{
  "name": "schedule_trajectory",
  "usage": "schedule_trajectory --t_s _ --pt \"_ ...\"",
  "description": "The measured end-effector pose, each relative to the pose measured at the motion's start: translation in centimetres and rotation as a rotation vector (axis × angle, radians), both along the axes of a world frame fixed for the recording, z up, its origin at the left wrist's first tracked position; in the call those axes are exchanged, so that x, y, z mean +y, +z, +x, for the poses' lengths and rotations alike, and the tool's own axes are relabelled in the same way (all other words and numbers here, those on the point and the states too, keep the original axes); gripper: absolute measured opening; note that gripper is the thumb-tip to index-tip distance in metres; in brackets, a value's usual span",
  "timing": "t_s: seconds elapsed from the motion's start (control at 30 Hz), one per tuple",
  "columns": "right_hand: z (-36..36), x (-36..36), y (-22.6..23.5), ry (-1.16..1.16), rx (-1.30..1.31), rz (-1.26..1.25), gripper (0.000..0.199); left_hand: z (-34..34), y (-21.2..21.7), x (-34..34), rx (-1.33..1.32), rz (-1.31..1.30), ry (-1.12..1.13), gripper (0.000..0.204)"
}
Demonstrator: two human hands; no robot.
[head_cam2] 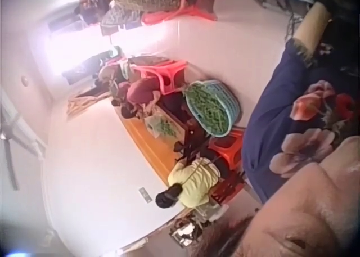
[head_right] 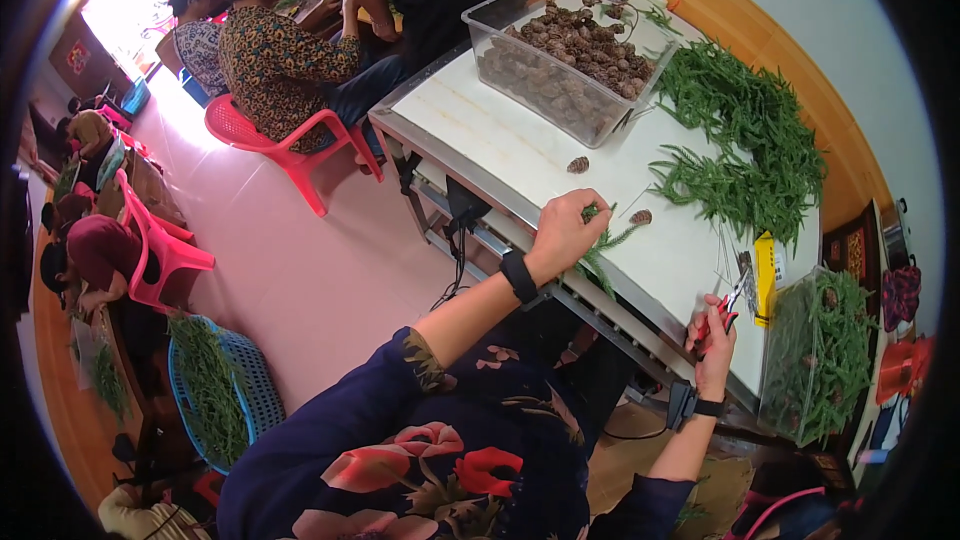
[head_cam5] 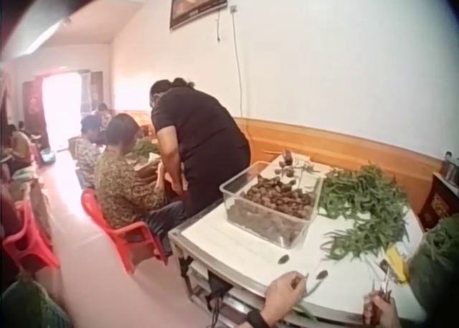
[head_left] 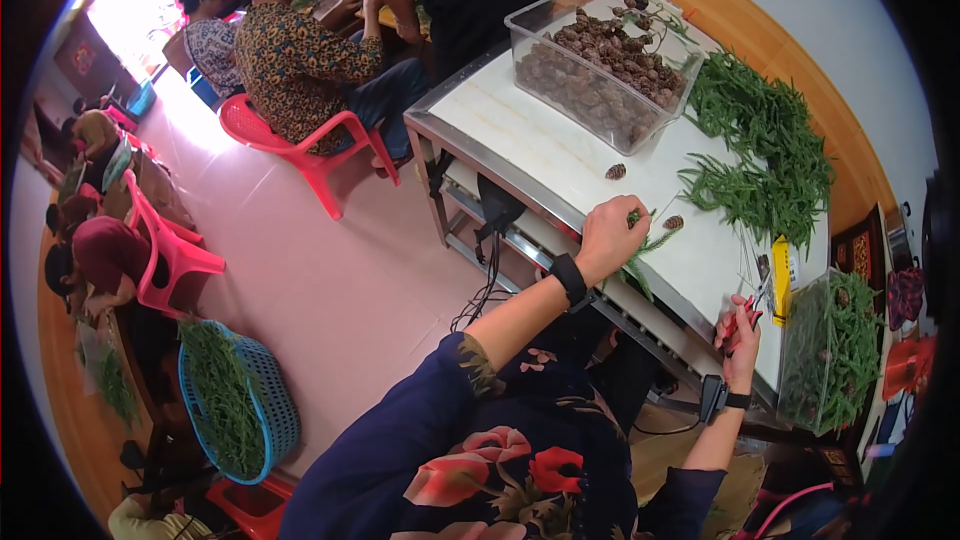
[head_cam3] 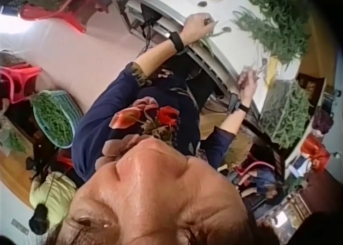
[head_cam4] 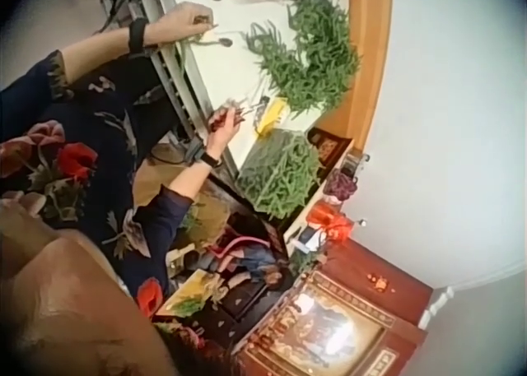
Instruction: Trimming green sprigs with snips and sorting small organic objects into containers on a production floor.
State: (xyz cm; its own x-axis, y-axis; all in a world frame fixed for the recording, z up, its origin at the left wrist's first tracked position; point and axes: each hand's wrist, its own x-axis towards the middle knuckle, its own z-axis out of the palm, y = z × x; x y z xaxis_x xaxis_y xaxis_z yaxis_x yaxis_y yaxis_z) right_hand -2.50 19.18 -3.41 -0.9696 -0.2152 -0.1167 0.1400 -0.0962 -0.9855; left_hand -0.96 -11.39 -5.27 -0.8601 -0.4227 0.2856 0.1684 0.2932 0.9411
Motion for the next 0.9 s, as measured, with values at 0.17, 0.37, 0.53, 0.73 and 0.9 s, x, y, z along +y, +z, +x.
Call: schedule_trajectory --t_s 0.17,0.37,0.53,0.73,0.9 --pt "0.0 0.1 0.0 0.058 -0.003 0.013 0.031 -0.7 -0.4 0.9 0.113 -0.227 0.139 0.011" --pt "0.1 0.1 0.3 0.082 -0.022 -0.048 0.030 -1.0 -0.4 1.5 0.049 -0.321 0.189 0.010" --pt "-0.1 0.7 0.6 0.132 -0.018 -0.062 0.030 -1.1 0.0 1.9 0.026 -0.365 0.215 0.011" --pt "-0.7 1.2 0.6 0.232 -0.064 -0.109 0.030 -1.0 0.8 2.5 -0.007 -0.348 0.236 0.016" --pt "-0.8 1.6 0.3 0.272 -0.036 -0.103 0.031 -1.0 0.9 2.7 -0.019 -0.357 0.273 0.019"
